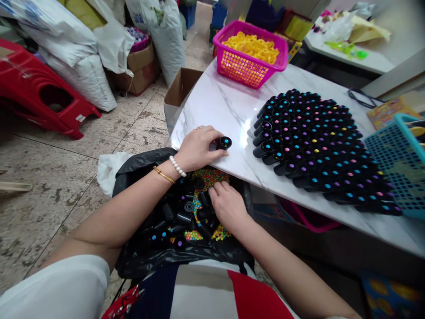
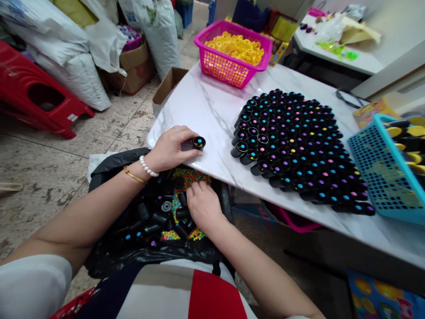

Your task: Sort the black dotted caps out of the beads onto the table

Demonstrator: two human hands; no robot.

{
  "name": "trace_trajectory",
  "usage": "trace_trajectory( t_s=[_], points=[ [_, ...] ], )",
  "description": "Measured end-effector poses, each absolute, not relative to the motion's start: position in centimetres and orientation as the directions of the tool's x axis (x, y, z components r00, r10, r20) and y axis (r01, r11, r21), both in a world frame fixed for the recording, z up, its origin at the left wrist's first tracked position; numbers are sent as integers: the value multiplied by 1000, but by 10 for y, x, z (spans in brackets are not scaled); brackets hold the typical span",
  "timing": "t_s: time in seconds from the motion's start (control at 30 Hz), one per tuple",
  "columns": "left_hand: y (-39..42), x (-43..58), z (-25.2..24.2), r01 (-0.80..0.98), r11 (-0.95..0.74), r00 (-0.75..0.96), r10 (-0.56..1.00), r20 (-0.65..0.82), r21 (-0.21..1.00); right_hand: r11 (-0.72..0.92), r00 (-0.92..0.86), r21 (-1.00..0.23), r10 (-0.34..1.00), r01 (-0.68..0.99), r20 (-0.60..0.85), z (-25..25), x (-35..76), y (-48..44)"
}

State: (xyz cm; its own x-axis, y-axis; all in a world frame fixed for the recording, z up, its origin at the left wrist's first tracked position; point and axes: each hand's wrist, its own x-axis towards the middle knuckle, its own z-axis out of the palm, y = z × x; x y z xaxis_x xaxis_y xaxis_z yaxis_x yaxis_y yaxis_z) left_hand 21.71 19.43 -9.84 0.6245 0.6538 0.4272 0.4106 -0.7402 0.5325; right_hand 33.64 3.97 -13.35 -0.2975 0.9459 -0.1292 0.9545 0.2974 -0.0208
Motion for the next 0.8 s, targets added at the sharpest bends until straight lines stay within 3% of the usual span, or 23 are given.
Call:
trace_trajectory(
  t_s=[0.17,0.23,0.37,0.5,0.57,0.63,0.73,0.8],
  points=[
    [194,218,-98,413,-736,633,656,412,536,296,-330,-513,944,806,27,-137,346,40],
    [194,218,-98,415,-735,631,657,412,536,268,-300,-536,954,801,29,-137,353,38],
    [194,218,-99,421,-734,628,660,413,532,248,-286,-441,958,863,-22,-137,354,36],
    [195,218,-100,415,-748,629,647,430,518,222,-285,-670,958,708,16,-133,350,35],
    [195,218,-101,410,-755,628,640,442,511,236,-283,-714,958,659,55,-132,352,35],
    [195,218,-101,409,-757,627,639,445,510,280,-296,-623,952,730,82,-134,353,35],
    [194,217,-100,412,-752,629,643,437,514,310,-323,-256,946,916,-9,-138,349,38],
    [193,217,-99,416,-751,631,645,431,513,356,-361,-66,928,932,-96,-140,344,40]
  ],
)
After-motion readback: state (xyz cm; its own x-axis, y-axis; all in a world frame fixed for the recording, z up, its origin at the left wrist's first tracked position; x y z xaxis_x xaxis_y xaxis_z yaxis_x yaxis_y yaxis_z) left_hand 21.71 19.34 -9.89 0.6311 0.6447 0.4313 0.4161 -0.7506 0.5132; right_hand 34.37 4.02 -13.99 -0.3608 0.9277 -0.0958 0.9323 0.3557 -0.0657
